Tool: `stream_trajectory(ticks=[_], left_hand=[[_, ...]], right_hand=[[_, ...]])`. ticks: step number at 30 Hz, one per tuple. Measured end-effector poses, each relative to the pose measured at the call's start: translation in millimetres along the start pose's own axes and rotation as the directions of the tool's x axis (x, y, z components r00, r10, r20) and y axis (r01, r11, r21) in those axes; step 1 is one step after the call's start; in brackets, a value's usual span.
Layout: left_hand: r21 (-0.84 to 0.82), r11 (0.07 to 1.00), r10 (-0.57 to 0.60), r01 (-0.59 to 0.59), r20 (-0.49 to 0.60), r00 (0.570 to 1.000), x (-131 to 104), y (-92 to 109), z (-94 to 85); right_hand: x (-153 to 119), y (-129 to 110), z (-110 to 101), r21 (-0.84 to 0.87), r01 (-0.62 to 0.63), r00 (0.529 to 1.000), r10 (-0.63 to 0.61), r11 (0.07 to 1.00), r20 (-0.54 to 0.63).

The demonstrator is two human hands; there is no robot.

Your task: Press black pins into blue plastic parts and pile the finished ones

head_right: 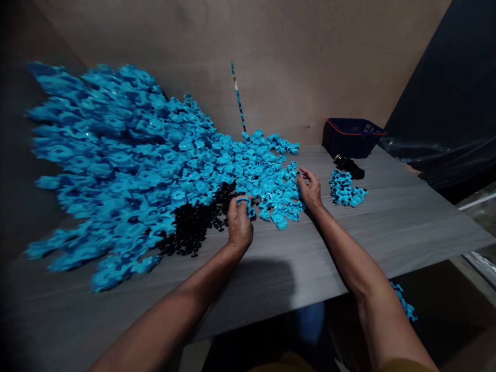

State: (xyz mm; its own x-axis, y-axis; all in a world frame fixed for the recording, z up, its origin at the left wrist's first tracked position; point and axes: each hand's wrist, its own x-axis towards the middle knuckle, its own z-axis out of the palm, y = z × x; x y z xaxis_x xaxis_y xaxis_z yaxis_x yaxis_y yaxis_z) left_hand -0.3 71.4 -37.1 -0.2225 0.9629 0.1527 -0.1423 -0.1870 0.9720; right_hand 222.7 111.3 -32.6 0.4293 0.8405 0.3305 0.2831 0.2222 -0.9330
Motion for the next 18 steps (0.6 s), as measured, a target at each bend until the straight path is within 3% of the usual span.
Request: stream_trajectory(ticks=[3, 6, 9, 12, 15, 18], left_hand=[[-0.112, 0.991, -0.078, 0.075, -0.03, 0.996, 3, 19, -19.2], [-0.263, 0.936, -0.243, 0.233, -0.006, 0.97, 1, 36, -31.7], [-0.336, 0.863, -0.379, 0.378, 0.063, 0.923, -8, 47, -27.3], [-0.384, 0.811, -0.416, 0.44, 0.149, 0.897, -18, 53, -14.4], [-0.397, 0.814, -0.39, 0.423, 0.166, 0.906, -23, 56, -10.3], [-0.366, 0.857, -0.351, 0.363, 0.102, 0.931, -18, 60, -20.7]], right_hand=[[-23, -21, -9, 0.118, 0.081, 0.997, -0.082, 0.99, 0.003], [-45, -42, -7, 0.208, 0.067, 0.993, -0.085, 0.976, 0.081], [-60, -59, -2, 0.211, 0.032, 0.98, -0.072, 0.977, 0.185], [-71, -68, 0, 0.223, 0.055, 0.952, -0.118, 0.973, 0.282], [-83, -68, 1, 0.242, 0.102, 0.898, -0.194, 0.965, 0.396], [-100, -65, 8, 0.191, 0.181, 0.779, -0.26, 0.965, 0.571]])
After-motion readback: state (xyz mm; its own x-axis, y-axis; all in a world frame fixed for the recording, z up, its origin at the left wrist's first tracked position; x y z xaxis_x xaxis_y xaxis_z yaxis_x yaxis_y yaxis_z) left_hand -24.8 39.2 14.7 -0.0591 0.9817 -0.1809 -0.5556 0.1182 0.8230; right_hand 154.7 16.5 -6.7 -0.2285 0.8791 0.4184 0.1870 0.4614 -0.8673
